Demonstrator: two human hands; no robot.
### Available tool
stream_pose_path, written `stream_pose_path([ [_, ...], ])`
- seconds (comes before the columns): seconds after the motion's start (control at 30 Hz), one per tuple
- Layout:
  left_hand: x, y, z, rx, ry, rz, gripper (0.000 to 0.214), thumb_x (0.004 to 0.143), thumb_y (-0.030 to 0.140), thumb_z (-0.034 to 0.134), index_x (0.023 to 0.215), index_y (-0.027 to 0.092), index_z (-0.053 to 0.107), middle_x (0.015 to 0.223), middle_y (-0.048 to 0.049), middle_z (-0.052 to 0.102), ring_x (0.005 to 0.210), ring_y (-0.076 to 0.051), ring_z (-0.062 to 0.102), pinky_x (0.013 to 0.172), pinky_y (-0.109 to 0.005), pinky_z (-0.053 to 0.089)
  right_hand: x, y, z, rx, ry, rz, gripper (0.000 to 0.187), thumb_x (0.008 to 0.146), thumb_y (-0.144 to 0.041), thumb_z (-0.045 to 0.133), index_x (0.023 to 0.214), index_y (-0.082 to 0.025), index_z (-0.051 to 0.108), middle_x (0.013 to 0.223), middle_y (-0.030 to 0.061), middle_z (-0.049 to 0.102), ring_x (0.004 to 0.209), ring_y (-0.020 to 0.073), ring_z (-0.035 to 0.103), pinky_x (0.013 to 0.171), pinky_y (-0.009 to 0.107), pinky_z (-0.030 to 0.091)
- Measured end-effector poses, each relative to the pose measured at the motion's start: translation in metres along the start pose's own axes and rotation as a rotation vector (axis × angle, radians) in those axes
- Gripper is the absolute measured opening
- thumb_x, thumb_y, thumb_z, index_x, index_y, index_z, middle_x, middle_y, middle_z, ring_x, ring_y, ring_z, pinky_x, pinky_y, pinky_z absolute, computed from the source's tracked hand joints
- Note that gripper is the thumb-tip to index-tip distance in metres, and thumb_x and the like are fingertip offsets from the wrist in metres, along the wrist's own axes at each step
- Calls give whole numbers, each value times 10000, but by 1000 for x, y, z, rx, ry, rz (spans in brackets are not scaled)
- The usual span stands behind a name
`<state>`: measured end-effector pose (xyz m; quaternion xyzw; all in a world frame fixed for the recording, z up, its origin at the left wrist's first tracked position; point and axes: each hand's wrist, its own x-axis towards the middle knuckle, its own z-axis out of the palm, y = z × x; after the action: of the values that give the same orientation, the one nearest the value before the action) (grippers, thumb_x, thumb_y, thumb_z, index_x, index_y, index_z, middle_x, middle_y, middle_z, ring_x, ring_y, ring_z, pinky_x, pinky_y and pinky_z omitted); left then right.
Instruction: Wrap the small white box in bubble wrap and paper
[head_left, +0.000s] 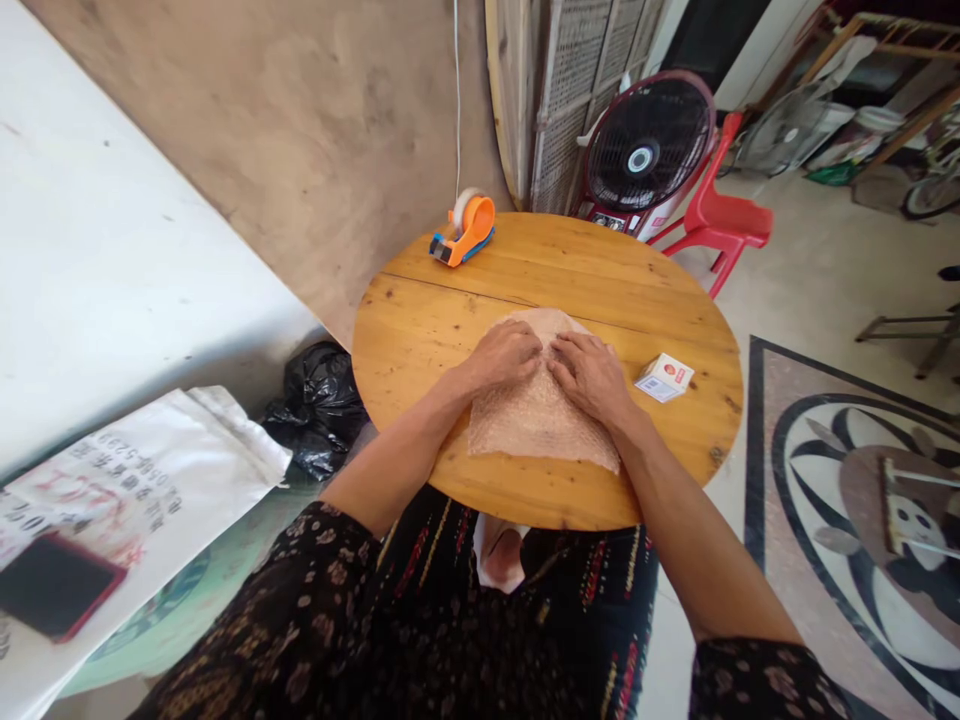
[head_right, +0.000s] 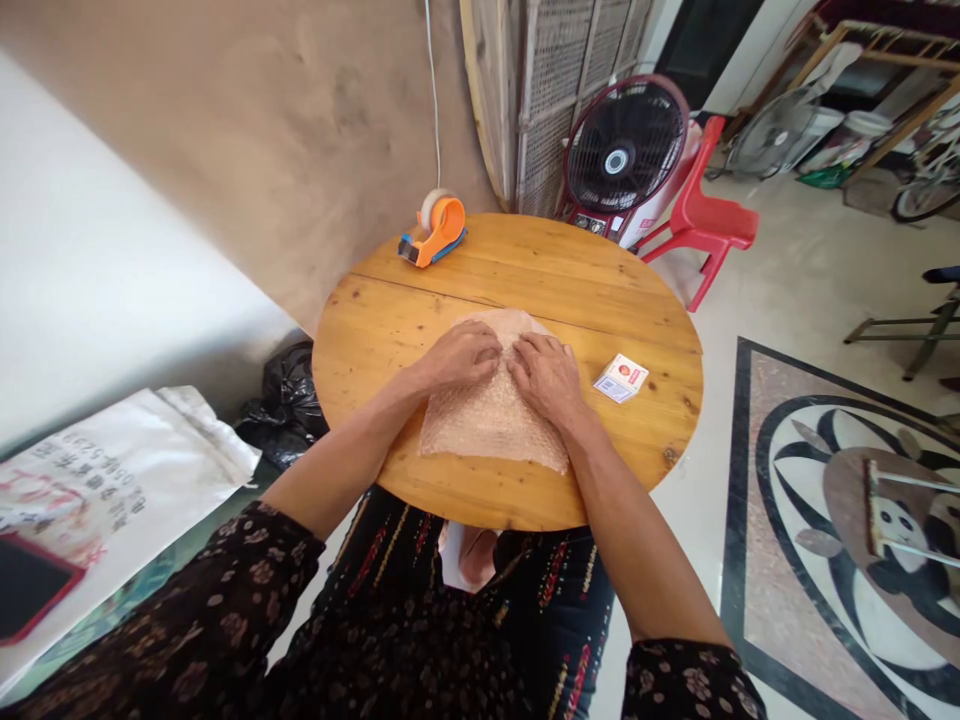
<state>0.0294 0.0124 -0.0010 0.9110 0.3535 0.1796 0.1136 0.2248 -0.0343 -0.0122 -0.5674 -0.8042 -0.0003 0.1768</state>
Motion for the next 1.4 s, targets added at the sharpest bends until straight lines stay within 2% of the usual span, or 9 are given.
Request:
stream_pose_path([
  [0.23, -1, -6, -2, 35, -36, 11, 230, 860, 198, 547, 975, 153, 741, 1103, -121, 703, 1081, -254, 617, 990, -381, 472, 0, 3, 0, 23, -1, -1, 369, 955, -350, 510, 1232, -166, 668, 1360, 127, 630, 1259, 321, 534, 1024, 477, 406],
  [0.57, -1, -5, -2, 54, -23, 4, 231, 862, 195, 522, 936, 152, 737, 1077, -116, 706, 1053, -257, 621, 963, -381, 477, 0, 2, -1, 10, -5, 16, 388, 959, -354, 491, 1249, -161, 663, 1376, 132, 613, 1248, 327, 533, 1029, 482, 406],
  [0.83, -1, -4, -4, 56, -35, 4, 230, 857, 181, 518, 926, 151, 736, 1060, -119, 701, 1035, -255, 615, 956, -383, 473, -1, 8, -1, -38, 31, 67, 373, 963, -367, 477, 1207, -171, 679, 1377, 138, 609, 1192, 340, 550, 961, 490, 407],
  [1.4, -2, -5, -3, 64, -43, -40, 257, 865, 214, 520, 1004, 168, 731, 1146, -116, 676, 1095, -269, 589, 975, -402, 454, -4, 8, -2, -49, 50, 64, 362, 965, -367, 471, 1180, -177, 691, 1344, 144, 631, 1173, 344, 557, 955, 499, 407],
])
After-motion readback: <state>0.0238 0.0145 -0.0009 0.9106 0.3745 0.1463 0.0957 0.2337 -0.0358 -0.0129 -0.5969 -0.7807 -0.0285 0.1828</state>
